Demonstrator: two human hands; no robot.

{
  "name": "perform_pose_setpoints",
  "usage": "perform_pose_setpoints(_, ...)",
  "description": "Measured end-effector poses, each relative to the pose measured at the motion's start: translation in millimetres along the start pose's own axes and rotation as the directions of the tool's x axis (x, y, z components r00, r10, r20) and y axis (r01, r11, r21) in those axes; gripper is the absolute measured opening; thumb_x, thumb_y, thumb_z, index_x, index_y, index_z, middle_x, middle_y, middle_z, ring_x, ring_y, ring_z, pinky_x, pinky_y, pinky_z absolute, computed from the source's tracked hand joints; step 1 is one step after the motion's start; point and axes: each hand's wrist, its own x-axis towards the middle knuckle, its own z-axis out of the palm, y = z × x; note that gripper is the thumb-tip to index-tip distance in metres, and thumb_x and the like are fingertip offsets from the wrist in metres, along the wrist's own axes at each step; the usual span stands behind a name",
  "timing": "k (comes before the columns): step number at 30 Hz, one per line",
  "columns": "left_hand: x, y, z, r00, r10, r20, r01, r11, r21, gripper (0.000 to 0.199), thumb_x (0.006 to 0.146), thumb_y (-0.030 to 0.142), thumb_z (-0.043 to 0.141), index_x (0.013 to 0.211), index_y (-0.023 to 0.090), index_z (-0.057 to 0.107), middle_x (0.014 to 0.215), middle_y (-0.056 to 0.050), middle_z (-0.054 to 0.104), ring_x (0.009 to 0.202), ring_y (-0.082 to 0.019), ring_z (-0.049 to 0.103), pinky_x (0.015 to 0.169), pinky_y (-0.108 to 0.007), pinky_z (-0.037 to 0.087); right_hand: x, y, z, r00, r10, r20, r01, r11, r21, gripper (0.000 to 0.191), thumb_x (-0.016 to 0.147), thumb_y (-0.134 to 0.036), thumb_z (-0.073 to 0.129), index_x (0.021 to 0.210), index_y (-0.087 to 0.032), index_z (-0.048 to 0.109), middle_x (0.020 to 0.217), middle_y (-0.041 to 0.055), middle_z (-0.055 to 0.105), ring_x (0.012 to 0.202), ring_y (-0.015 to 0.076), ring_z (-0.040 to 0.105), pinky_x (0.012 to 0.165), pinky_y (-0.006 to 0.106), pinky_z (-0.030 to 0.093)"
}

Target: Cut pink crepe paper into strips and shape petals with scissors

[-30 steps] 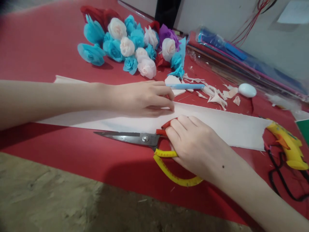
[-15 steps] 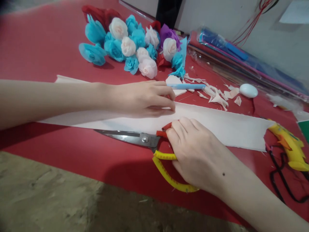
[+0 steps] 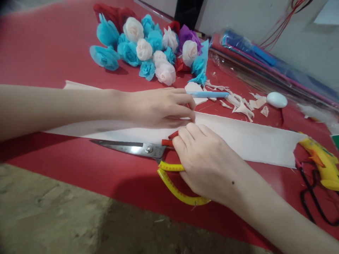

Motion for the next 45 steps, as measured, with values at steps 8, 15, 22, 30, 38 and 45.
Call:
perform_pose_setpoints(8, 0.2, 0.2, -0.2, 1.0, 0.004, -0.019, -0.004, 1.0, 0.003, 0.026, 0.091, 0.023, 0.043, 0.101, 0.016, 0.066, 0.108, -0.014, 0.063, 0.095, -0.023, 0.055, 0.085, -0.033, 0.043, -2.2, 4.1, 1.5, 0.99, -0.059, -0.128, 0.049, 0.996, -0.081, 0.029, 0.085, -0.007, 0.036, 0.065, -0.015, 0.055, 0.062, 0.0092, 0.054, 0.057, 0.0228, 0.047, 0.053, 0.034, 0.04)
perform_pose_setpoints(15, 0.4, 1.1, -1.8, 1.0, -0.003, -0.004, 0.003, 1.0, 0.021, 0.027, 0.092, 0.023, 0.042, 0.102, 0.016, 0.066, 0.109, -0.014, 0.063, 0.095, -0.022, 0.054, 0.086, -0.033, 0.043, -7.5, -4.2, -1.7, 0.993, 0.008, -0.119, -0.013, 0.999, -0.039, 0.025, 0.081, -0.006, 0.037, 0.067, -0.014, 0.056, 0.063, 0.0097, 0.055, 0.056, 0.0221, 0.046, 0.054, 0.033, 0.038)
perform_pose_setpoints(22, 1.4, 1.2, -4.5, 0.999, 0.026, 0.032, -0.028, 0.997, 0.073, 0.03, 0.093, 0.023, 0.039, 0.105, 0.014, 0.065, 0.106, -0.015, 0.063, 0.089, -0.022, 0.055, 0.08, -0.033, 0.044, -33.3, -13.1, -2.4, 0.981, 0.193, 0.022, -0.194, 0.973, 0.125, 0.028, 0.062, -0.006, 0.04, 0.083, -0.011, 0.058, 0.08, 0.0121, 0.056, 0.069, 0.0257, 0.047, 0.063, 0.037, 0.04)
perform_pose_setpoints(30, 4.7, 9.6, -12.3, 0.996, -0.029, 0.09, 0.025, 0.999, 0.047, 0.028, 0.092, 0.021, 0.04, 0.107, 0.016, 0.063, 0.111, -0.013, 0.063, 0.097, -0.024, 0.056, 0.084, -0.034, 0.045, -77.2, -10.1, -0.5, 0.956, 0.285, 0.068, -0.293, 0.922, 0.253, 0.034, 0.059, -0.004, 0.042, 0.087, -0.011, 0.06, 0.088, 0.0121, 0.061, 0.08, 0.0252, 0.051, 0.073, 0.037, 0.042)
perform_pose_setpoints(38, 15.7, 16.0, -11.4, 0.897, -0.415, 0.152, 0.441, 0.863, -0.245, 0.031, 0.079, 0.021, 0.05, 0.109, 0.024, 0.056, 0.11, -0.006, 0.065, 0.101, -0.028, 0.061, 0.086, -0.035, 0.05, -90.5, -3.0, -6.0, 0.944, 0.292, 0.155, -0.329, 0.864, 0.381, 0.022, 0.065, -0.014, 0.052, 0.086, -0.013, 0.06, 0.085, 0.0082, 0.061, 0.079, 0.0218, 0.049, 0.081, 0.034, 0.04)
perform_pose_setpoints(45, 56.3, 29.0, -23.8, 0.762, -0.506, 0.405, 0.614, 0.763, -0.202, 0.032, 0.079, 0.033, 0.05, 0.107, 0.019, 0.057, 0.098, -0.005, 0.067, 0.086, -0.022, 0.062, 0.076, -0.03, 0.05, -95.1, -1.1, -2.3, 0.963, 0.266, 0.05, -0.265, 0.886, 0.379, 0.02, 0.066, -0.021, 0.057, 0.084, -0.012, 0.058, 0.082, 0.0069, 0.059, 0.076, 0.0209, 0.047, 0.08, 0.031, 0.038)
